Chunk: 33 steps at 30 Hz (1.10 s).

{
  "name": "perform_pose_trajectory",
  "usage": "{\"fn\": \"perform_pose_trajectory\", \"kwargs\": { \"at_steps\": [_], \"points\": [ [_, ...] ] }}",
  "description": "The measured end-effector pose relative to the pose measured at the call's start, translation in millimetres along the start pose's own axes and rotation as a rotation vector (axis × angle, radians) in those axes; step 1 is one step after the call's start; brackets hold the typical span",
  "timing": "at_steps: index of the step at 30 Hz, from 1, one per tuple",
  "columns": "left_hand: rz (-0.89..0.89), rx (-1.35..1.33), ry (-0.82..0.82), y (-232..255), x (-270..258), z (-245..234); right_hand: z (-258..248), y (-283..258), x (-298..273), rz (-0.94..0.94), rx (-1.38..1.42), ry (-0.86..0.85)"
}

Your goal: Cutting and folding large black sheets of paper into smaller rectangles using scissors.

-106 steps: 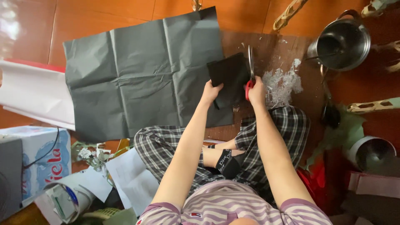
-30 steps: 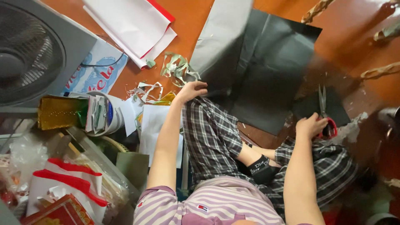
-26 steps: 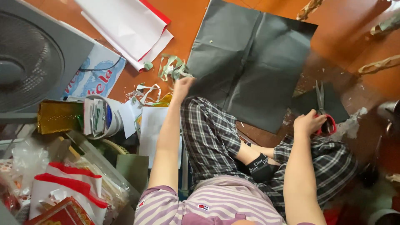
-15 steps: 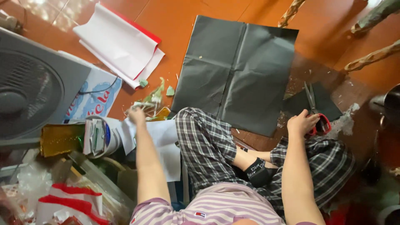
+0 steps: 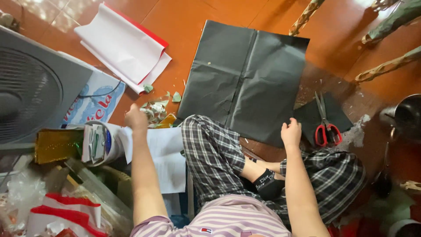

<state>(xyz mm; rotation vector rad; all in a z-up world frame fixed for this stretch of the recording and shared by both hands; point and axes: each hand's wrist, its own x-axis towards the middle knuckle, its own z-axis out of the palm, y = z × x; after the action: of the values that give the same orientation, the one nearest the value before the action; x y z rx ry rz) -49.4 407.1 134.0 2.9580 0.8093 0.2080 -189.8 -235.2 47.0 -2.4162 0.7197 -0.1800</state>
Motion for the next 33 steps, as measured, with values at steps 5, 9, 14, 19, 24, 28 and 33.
{"fn": "perform_pose_trajectory", "kwargs": {
  "at_steps": [5, 9, 14, 19, 24, 28, 33],
  "points": [
    [0.396, 0.173, -0.193, 113, -55, -5, 8, 11, 13, 0.227, 0.2, -0.128],
    [0.42, -0.465, -0.205, 211, -103, -18, 13, 11, 16, 0.385, 0.533, -0.163],
    [0.347, -0.622, -0.324, 263, -125, 62, 37, 51, 25, 0.252, 0.115, -0.096],
    [0.172, -0.333, -0.322, 227, -81, 133, 34, 45, 25, 0.195, -0.023, -0.047],
    [-0.085, -0.288, -0.25, 168, -41, 132, 12, 9, 23, 0.455, 0.379, -0.129],
    [-0.126, -0.258, -0.311, 158, -50, 120, 25, 20, 19, 0.417, 0.358, -0.157],
    [-0.152, -0.138, -0.413, 164, -49, 117, -50, -100, -12, 0.543, 0.482, -0.341]
  ]
}}
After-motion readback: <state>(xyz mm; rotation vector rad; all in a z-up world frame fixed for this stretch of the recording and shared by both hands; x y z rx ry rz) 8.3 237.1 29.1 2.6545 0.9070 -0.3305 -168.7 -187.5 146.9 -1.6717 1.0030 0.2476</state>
